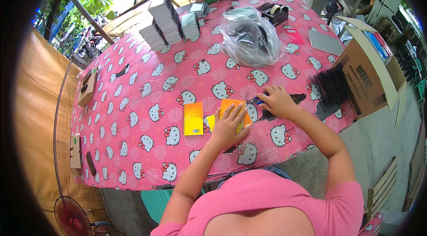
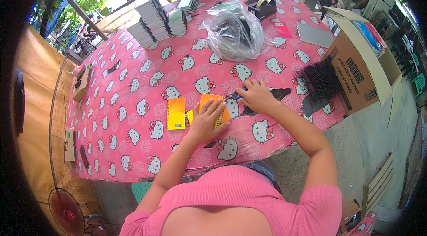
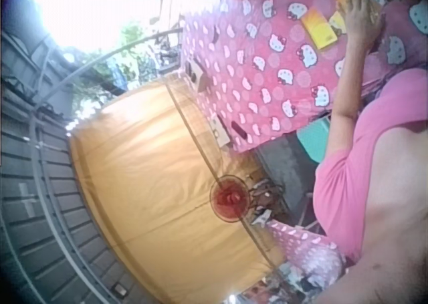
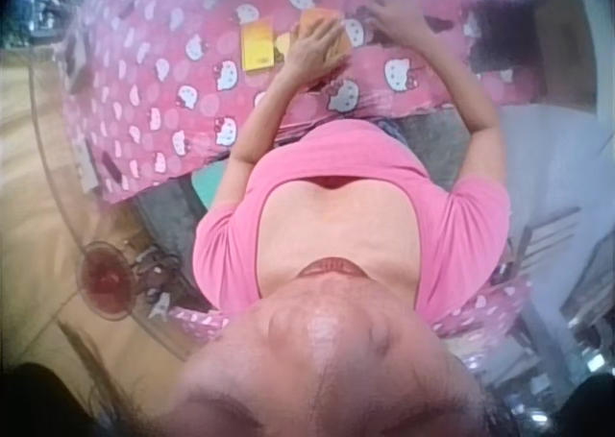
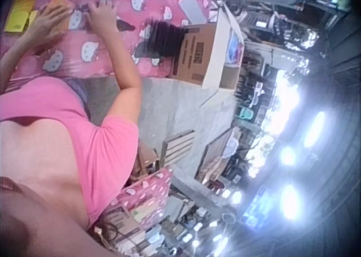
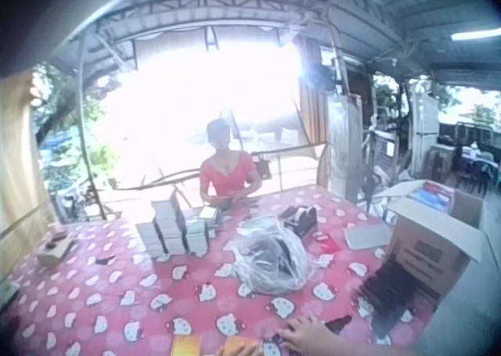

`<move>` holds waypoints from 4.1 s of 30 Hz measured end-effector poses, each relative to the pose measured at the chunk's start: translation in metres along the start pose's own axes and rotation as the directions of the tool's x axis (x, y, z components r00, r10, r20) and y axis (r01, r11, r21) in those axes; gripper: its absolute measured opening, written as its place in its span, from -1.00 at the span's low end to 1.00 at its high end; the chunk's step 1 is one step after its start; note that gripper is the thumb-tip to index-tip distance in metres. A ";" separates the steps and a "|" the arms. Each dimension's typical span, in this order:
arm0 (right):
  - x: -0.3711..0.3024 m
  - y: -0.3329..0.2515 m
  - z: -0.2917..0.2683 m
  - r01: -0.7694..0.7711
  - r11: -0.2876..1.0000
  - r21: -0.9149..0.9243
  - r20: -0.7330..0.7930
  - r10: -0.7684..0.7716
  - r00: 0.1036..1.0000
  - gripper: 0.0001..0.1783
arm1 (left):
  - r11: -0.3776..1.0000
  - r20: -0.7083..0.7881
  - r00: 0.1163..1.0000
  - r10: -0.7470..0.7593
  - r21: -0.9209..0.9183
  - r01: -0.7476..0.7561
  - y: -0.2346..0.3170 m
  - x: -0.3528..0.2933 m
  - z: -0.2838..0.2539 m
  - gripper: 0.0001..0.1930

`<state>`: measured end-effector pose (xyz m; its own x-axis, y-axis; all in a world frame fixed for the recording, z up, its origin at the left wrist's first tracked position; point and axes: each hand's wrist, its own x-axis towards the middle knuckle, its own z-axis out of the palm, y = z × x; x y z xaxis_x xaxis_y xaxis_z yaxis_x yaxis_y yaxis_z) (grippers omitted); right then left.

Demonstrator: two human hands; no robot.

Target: The person assembles small notebooks by hand on a table, aligning covers with paper and inserting spiral binding coils through the pre-punched holes.

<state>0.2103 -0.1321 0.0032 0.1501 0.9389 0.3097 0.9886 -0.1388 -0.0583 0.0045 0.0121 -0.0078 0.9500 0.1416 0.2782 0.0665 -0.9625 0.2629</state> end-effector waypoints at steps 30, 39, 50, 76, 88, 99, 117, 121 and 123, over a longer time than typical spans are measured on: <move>0.014 -0.013 -0.020 -0.024 0.997 -0.080 -0.010 0.023 1.000 -0.53 | 1.000 -0.044 0.999 0.013 0.014 -0.012 0.000 -0.001 0.002 -0.37; 0.043 -0.024 -0.059 -0.843 0.423 0.333 0.801 0.346 0.490 -0.57 | 1.000 -0.053 0.999 0.004 0.009 -0.004 0.000 -0.002 0.002 -0.38; -0.052 -0.029 0.014 -0.310 0.938 0.157 0.084 0.300 0.950 -0.35 | 0.997 0.139 0.990 0.032 -0.076 -0.021 0.004 -0.035 -0.033 -0.35; 0.286 0.057 0.036 -0.032 0.791 0.611 -0.663 0.533 0.526 -0.78 | 0.849 0.210 0.823 -0.528 0.145 0.507 -0.135 -0.021 0.013 -0.25; 0.118 0.186 -0.054 -0.527 0.691 0.495 -0.332 0.711 0.620 -0.52 | 0.800 0.114 0.940 -0.323 -0.498 0.335 -0.091 0.032 -0.024 -0.52; -0.103 0.132 0.010 -0.899 0.435 0.037 -0.021 0.900 0.435 -0.74 | 0.835 0.072 0.938 -0.338 -0.436 0.335 -0.054 0.042 -0.004 -0.71; 0.007 -0.039 -0.025 -0.111 0.690 0.716 -0.154 0.312 0.938 -0.76 | 0.941 -0.319 0.919 -0.233 -0.313 0.130 0.003 0.019 -0.030 -0.82; 0.016 -0.035 -0.027 -0.084 0.664 0.743 -0.064 0.196 0.979 -0.81 | 0.974 -0.502 0.842 -0.198 -0.001 0.228 0.023 0.017 -0.038 -0.83; 0.020 -0.029 -0.025 -0.071 0.635 0.770 -0.008 0.121 0.993 -0.82 | 0.961 -0.511 0.824 -0.247 -0.018 0.277 0.026 0.017 -0.031 -0.83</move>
<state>0.1847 -0.1175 0.0349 0.2683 0.9128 0.3078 0.6077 0.0876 -0.7893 0.0126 -0.0037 0.0323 0.6102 0.4725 0.6359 0.3216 -0.8813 0.3462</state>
